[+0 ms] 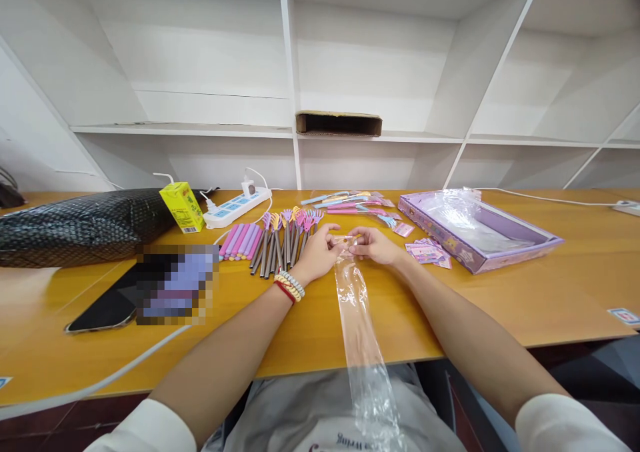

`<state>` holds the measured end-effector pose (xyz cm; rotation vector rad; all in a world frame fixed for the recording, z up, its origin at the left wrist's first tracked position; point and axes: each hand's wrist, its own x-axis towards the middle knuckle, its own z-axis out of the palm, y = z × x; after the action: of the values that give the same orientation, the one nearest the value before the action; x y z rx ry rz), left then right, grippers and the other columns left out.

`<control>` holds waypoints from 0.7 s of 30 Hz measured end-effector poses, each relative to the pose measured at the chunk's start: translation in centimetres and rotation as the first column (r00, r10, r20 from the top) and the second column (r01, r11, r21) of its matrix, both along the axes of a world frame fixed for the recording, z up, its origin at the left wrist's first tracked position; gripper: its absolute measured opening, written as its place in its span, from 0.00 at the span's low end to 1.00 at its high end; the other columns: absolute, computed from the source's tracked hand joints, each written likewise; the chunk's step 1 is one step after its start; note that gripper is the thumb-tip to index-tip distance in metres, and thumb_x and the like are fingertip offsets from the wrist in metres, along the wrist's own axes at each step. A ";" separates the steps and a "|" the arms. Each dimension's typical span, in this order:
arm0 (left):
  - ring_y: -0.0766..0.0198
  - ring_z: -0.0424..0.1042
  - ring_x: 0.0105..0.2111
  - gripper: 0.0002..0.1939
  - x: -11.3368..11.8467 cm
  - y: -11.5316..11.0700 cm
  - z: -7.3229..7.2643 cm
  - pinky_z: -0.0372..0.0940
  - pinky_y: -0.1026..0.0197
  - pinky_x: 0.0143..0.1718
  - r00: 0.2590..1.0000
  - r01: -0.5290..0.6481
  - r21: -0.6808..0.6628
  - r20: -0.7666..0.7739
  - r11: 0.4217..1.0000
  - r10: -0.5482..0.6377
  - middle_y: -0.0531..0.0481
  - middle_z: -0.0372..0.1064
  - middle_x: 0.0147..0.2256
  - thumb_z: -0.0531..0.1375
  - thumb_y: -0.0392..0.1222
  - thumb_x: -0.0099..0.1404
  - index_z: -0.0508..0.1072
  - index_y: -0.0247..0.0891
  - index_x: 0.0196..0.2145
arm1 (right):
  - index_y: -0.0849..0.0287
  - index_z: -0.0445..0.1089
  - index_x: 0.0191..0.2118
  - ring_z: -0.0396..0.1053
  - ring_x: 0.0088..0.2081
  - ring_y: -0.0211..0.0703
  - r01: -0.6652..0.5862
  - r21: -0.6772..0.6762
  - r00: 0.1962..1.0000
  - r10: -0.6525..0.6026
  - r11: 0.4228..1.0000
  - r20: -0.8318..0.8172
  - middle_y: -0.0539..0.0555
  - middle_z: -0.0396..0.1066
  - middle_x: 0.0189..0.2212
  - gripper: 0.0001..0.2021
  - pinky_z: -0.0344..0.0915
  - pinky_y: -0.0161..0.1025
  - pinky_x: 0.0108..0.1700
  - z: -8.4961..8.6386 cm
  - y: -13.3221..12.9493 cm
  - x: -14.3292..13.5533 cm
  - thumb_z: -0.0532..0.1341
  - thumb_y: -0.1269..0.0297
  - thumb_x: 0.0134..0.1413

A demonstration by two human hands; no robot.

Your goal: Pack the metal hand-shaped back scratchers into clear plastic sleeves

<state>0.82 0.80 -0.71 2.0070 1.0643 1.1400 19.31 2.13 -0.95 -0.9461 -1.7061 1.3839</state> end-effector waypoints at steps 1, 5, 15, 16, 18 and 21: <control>0.69 0.63 0.23 0.20 0.1 0.0 0.0 0.59 0.64 0.28 1.000 -0.003 -0.016 0.029 1.000 0.003 0.58 0.61 0.21 0.58 0.38 0.56 0.62 0.36 0.47 | 0.59 0.60 0.37 0.58 0.18 0.31 0.005 0.011 1.000 -0.005 1.000 -0.004 0.44 0.65 0.18 0.20 0.54 0.32 0.23 0.0 0.1 0.0 0.67 0.61 0.37; 0.66 0.69 0.25 0.24 0.4 0.0 -0.1 0.63 0.62 0.28 0.987 0.066 -0.217 0.157 0.974 -0.032 0.53 0.68 0.25 0.59 0.39 0.56 0.59 0.35 0.49 | 0.59 0.60 0.39 0.58 0.19 0.31 0.055 0.076 0.998 -0.053 0.996 -0.017 0.45 0.65 0.19 0.21 0.55 0.32 0.24 -0.5 0.5 0.1 0.66 0.60 0.39; 0.61 0.73 0.26 0.13 -0.8 1.2 0.4 0.66 0.58 0.30 0.887 -0.398 -0.150 0.188 0.905 0.421 0.48 0.72 0.30 0.56 0.40 0.58 0.63 0.38 0.42 | 0.55 0.46 0.61 0.66 0.37 0.43 0.021 0.540 0.889 -0.263 0.841 0.375 0.62 0.58 0.54 0.43 0.63 0.42 0.38 1.1 -2.4 -1.6 0.65 0.52 0.41; 0.61 0.73 0.27 0.14 -1.0 1.3 0.6 0.66 0.58 0.32 0.861 -0.444 -0.135 0.211 0.886 0.463 0.47 0.72 0.31 0.56 0.40 0.58 0.62 0.38 0.43 | 0.55 0.46 0.61 0.66 0.38 0.45 -0.015 0.569 0.866 -0.274 0.822 0.419 0.62 0.56 0.55 0.44 0.63 0.42 0.39 1.4 -2.9 -2.0 0.66 0.53 0.38; 0.60 0.73 0.31 0.15 -1.3 1.2 1.2 0.66 0.58 0.34 0.815 -0.503 -0.108 0.272 0.857 0.513 0.46 0.72 0.33 0.57 0.42 0.58 0.61 0.38 0.43 | 0.54 0.50 0.58 0.65 0.37 0.46 -0.065 0.612 0.795 -0.330 0.788 0.509 0.61 0.56 0.53 0.40 0.63 0.42 0.38 2.0 -3.9 -2.9 0.66 0.59 0.36; 0.61 0.72 0.35 0.19 -1.1 0.7 1.9 0.66 0.58 0.37 0.803 -0.456 -0.041 0.412 0.889 0.431 0.44 0.70 0.37 0.56 0.45 0.59 0.57 0.38 0.46 | 0.54 0.57 0.50 0.64 0.31 0.42 -0.067 0.675 0.681 -0.461 0.735 0.569 0.58 0.59 0.47 0.26 0.61 0.41 0.32 3.1 -4.5 -3.4 0.60 0.68 0.40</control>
<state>-0.23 1.52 1.16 1.4804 1.3158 1.7664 15.90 -2.34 2.16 -1.2793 -2.3092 0.1234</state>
